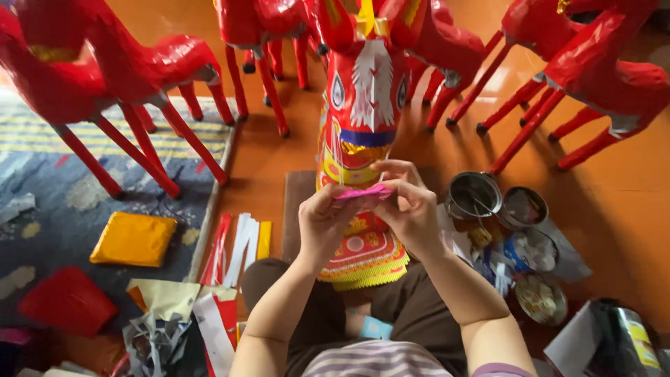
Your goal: Assemble and decorate a paper-mache horse figure by cutting paper and gluing decorative elements.
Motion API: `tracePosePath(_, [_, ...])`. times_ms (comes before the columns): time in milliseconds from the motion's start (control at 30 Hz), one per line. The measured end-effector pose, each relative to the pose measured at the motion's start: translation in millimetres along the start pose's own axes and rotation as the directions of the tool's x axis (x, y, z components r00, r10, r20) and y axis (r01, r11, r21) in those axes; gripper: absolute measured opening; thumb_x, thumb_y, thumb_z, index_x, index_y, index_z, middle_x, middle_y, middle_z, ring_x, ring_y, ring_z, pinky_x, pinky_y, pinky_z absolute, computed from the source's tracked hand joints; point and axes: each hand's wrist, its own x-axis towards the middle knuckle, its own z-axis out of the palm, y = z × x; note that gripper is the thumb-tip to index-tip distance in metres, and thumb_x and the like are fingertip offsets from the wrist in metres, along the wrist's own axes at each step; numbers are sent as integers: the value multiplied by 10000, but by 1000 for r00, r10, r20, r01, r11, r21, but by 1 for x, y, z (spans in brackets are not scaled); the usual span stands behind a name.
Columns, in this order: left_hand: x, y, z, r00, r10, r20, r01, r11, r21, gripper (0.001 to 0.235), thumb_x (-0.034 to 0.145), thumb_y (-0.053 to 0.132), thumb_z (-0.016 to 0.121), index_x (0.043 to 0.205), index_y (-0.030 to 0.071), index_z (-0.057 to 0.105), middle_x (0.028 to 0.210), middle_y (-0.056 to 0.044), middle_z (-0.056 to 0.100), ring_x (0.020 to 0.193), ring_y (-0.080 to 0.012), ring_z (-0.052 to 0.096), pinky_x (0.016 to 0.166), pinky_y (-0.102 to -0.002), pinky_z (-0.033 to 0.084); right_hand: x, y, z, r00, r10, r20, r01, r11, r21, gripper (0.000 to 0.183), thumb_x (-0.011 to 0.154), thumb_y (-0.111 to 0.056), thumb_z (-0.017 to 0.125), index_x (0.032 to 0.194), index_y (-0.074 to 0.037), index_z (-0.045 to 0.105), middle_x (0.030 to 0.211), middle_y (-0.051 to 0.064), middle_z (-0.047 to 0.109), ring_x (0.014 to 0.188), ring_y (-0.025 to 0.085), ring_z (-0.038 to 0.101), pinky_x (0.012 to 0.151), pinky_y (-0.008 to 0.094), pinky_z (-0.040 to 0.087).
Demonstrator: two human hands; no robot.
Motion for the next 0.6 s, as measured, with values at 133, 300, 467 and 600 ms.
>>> tracePosePath(133, [41,28,5,977,213,11,-212,965,155,131,750,71,837,832,124,748,630,-16,690,570,-89,633,567,-243,532,30,25,-1,987,-93,-127,75,987,-143,192,755,-176,865,792,-49,725,1057,139,635,1043,268,612,968,398,463])
tracePosePath(300, [95,29,14,907,404,-115,-363,891,272,398,787,22,808,1144,94,648,787,-107,699,668,-198,677,646,-357,561,110,24,-8,834,-513,-203,363,788,-498,214,926,-162,767,845,-36,613,1325,100,533,1329,266,381,1110,451,285])
tracePosePath(467, [130,32,19,862,476,-176,-433,870,235,652,911,185,745,1426,207,346,1216,-69,555,1058,-182,572,899,-305,502,146,33,-1,896,-394,-203,260,838,-480,218,969,-208,704,835,-42,659,1531,36,345,1471,264,277,1264,542,215])
tracePosePath(600, [158,18,25,922,364,-133,-331,917,222,916,887,423,758,1531,269,124,1574,-225,268,1434,-401,356,1152,-641,346,157,52,3,863,-461,-206,255,750,-610,209,951,-190,801,860,-53,672,1553,41,325,1487,294,240,1270,578,214])
